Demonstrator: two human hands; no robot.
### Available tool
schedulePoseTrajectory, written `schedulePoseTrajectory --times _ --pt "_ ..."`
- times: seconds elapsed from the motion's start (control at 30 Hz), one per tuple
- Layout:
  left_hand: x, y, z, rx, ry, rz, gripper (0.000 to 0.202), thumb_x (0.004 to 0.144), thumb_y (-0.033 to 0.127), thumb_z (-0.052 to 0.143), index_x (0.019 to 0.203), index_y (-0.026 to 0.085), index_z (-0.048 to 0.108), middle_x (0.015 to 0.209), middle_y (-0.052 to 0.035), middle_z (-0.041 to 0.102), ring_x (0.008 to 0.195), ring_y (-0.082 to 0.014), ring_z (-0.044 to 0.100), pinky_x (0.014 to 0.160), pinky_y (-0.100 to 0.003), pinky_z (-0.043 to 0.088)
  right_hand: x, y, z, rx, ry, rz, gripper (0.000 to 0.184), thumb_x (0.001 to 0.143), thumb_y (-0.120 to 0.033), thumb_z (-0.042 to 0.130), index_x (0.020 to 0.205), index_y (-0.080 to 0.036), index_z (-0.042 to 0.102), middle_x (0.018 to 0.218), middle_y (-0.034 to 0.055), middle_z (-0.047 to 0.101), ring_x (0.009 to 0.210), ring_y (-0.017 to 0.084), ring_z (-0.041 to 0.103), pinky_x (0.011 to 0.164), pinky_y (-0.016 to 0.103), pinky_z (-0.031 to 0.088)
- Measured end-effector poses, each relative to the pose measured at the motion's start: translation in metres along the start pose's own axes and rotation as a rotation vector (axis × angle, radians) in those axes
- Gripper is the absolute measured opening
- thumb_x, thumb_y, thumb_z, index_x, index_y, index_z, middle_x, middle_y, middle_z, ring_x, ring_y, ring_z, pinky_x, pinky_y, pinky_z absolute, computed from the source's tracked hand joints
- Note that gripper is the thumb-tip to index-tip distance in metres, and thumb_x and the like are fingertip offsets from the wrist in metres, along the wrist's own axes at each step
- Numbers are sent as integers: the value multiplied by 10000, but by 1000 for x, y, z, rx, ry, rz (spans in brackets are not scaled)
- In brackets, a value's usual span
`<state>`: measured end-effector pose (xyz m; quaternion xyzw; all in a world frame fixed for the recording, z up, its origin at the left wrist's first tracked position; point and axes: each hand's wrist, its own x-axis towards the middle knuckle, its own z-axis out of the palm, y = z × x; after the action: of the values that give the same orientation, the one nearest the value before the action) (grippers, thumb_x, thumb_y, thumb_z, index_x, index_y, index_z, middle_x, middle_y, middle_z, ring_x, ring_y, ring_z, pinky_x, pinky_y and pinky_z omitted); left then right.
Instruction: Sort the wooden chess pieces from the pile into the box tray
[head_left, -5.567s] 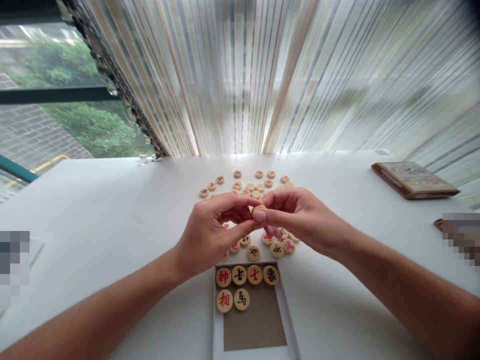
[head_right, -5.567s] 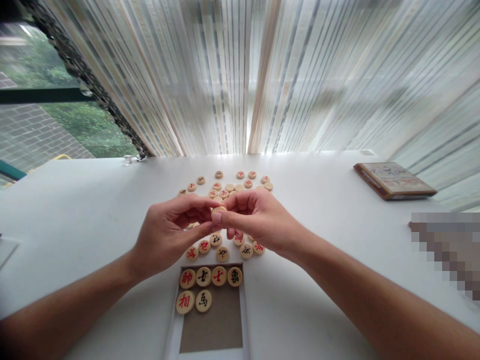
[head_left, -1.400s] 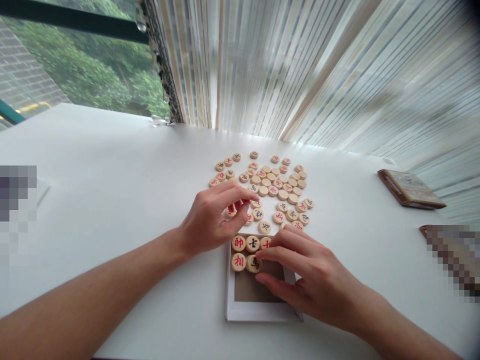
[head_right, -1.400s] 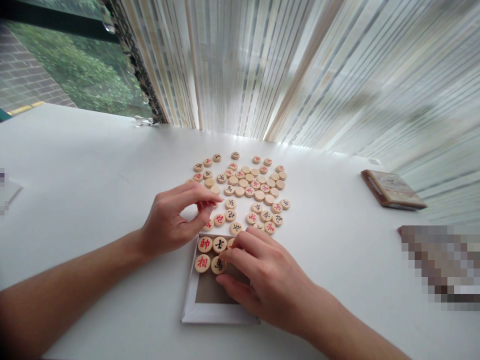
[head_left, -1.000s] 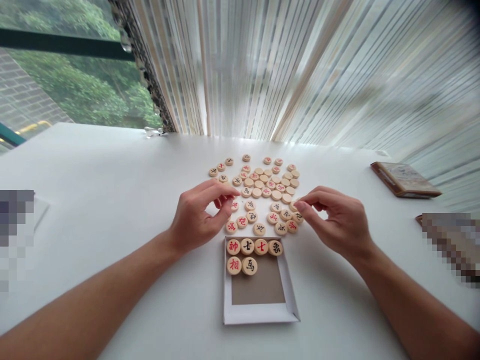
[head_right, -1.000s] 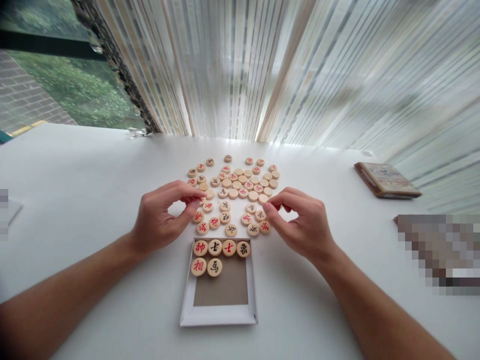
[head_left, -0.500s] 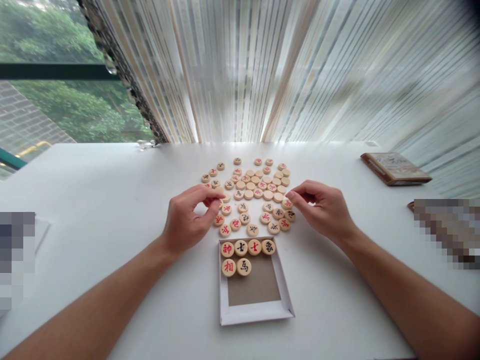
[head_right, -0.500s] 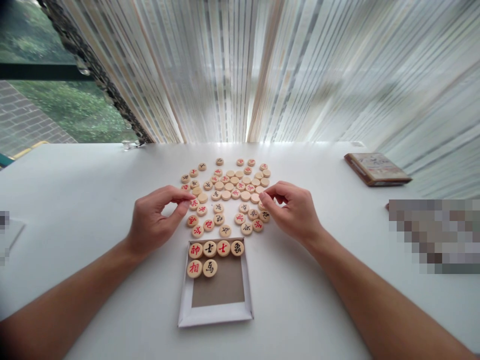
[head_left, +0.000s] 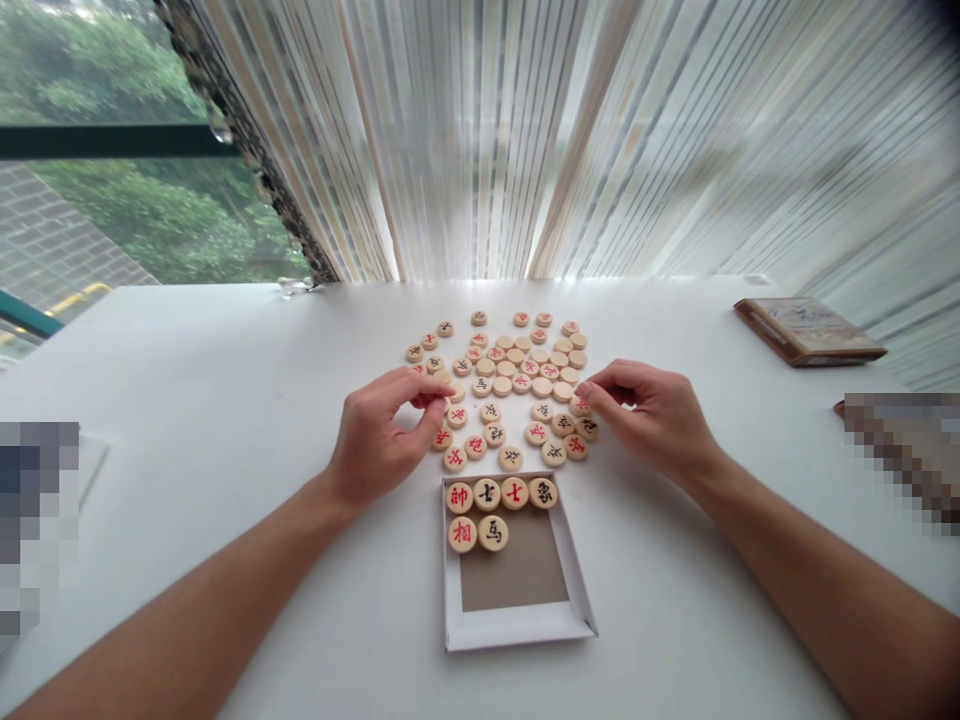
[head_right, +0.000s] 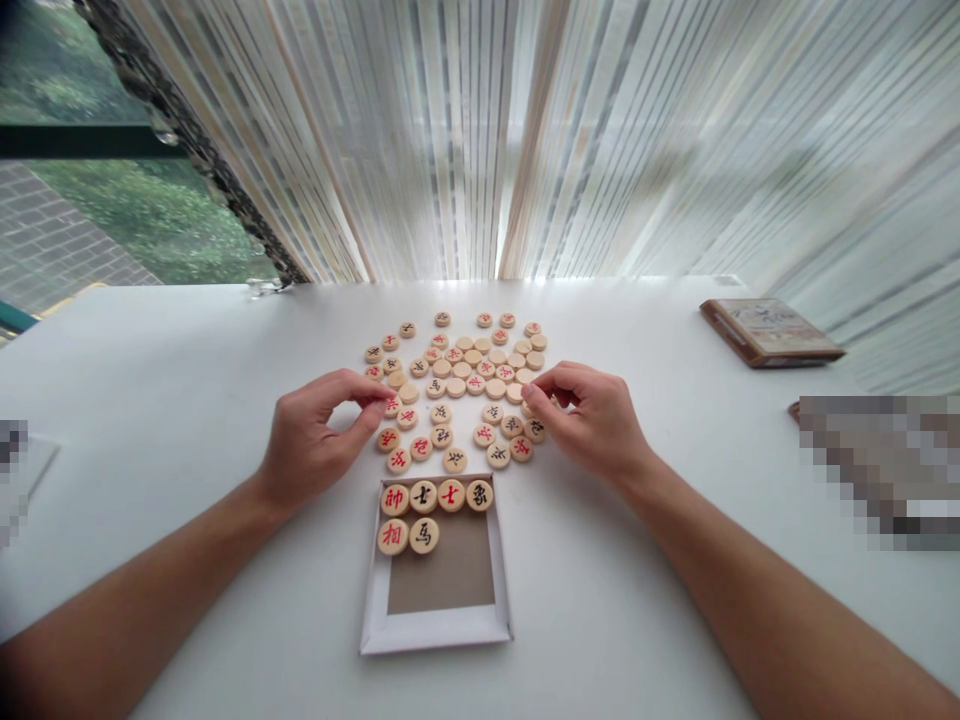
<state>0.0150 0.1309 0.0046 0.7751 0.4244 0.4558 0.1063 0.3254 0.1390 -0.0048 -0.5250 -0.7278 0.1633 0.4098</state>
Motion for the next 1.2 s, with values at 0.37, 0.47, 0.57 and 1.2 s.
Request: schedulePoseTrajectory --times 0.37,0.47,0.57,1.2 --pt "1 -5 -1 35 -27 -38 128 927 139 666 993 183 767 932 -47 759 804 -173 701 774 -308 580 3 -1 -1 -1 64 46 263 934 -353 687 736 -190 740 657 11 647 595 153 500 566 306 378" --pt "0 -6 -1 22 -40 -47 121 930 145 671 991 191 765 926 -41 756 804 -174 700 767 -307 579 4 1 -2 -11 81 78 274 930 -371 686 739 -181 735 625 5 622 577 150 497 555 302 372" --pt "0 -6 0 24 -43 -43 128 930 141 667 993 191 767 935 -42 757 812 -173 701 770 -300 579 5 2 -2 -11 86 108 277 919 -385 686 752 -173 748 619 7 624 573 150 504 552 299 371" --pt "-1 -7 2 -24 -70 -84 131 934 137 662 984 171 779 932 -46 758 805 -168 691 769 -294 569 5 8 0 19 36 213 351 902 -467 683 764 -158 775 615 14 634 576 156 506 545 292 372"
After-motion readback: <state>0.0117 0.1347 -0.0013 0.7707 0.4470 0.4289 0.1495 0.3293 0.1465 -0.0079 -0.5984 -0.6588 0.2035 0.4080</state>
